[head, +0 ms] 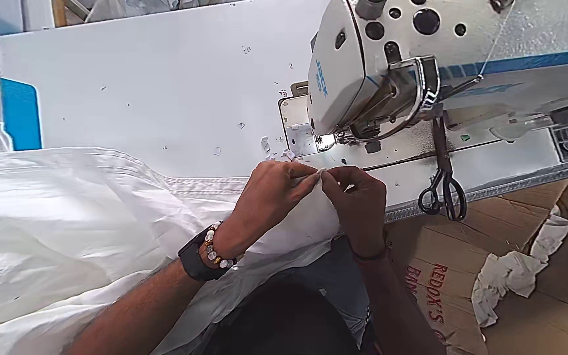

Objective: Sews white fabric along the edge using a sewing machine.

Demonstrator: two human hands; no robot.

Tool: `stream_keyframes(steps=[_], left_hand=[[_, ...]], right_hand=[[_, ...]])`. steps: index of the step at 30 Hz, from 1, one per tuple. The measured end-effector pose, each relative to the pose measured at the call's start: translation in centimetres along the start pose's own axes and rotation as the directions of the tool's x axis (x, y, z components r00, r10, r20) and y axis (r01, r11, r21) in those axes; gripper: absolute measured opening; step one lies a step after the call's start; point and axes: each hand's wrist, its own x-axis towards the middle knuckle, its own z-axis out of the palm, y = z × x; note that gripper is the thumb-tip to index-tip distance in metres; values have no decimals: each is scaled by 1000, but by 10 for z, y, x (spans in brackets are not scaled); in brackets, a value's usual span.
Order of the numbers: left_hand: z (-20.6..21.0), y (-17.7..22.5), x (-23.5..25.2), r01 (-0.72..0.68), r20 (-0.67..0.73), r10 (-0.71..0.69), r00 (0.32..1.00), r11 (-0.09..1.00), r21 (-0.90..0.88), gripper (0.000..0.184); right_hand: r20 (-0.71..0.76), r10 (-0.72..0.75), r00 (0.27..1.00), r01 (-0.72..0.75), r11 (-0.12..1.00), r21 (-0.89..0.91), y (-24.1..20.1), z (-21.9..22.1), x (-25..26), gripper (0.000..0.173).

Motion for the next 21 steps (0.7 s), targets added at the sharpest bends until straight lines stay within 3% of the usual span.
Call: stream_keyframes(steps=[2, 4, 6, 8, 14, 19, 21], left_hand=[[1, 0, -1, -18, -13, 19, 1000, 999, 48, 17], [5, -2, -3, -128, -61, 137, 989, 984, 124, 18], [10, -3, -2, -196, -103, 217, 971, 963, 186, 20], [11, -2, -2, -216, -120, 244, 962, 955, 204, 21], [9, -3, 5, -163, -138, 181, 974, 978, 132, 22], [2, -3, 19, 47, -53, -48, 997, 998, -32, 23], [-3, -4, 26, 70, -19, -70, 997, 997, -11, 27]], right_hand=[[-103, -85, 991, 66, 982, -176, 2, 10, -6, 8], [-186, -270, 945, 189, 912, -364, 4, 18, -11, 8], [-185, -428, 885, 285, 811, -511, 3, 20, -13, 11], [-145, -477, 867, 322, 757, -568, 0, 18, -17, 13], [-41, -441, 897, 345, 754, -560, -7, 13, -18, 16], [-73, -182, 981, 141, 911, -387, -1, 14, -9, 11], [-94, -198, 976, 142, 898, -417, 1, 20, -2, 12]])
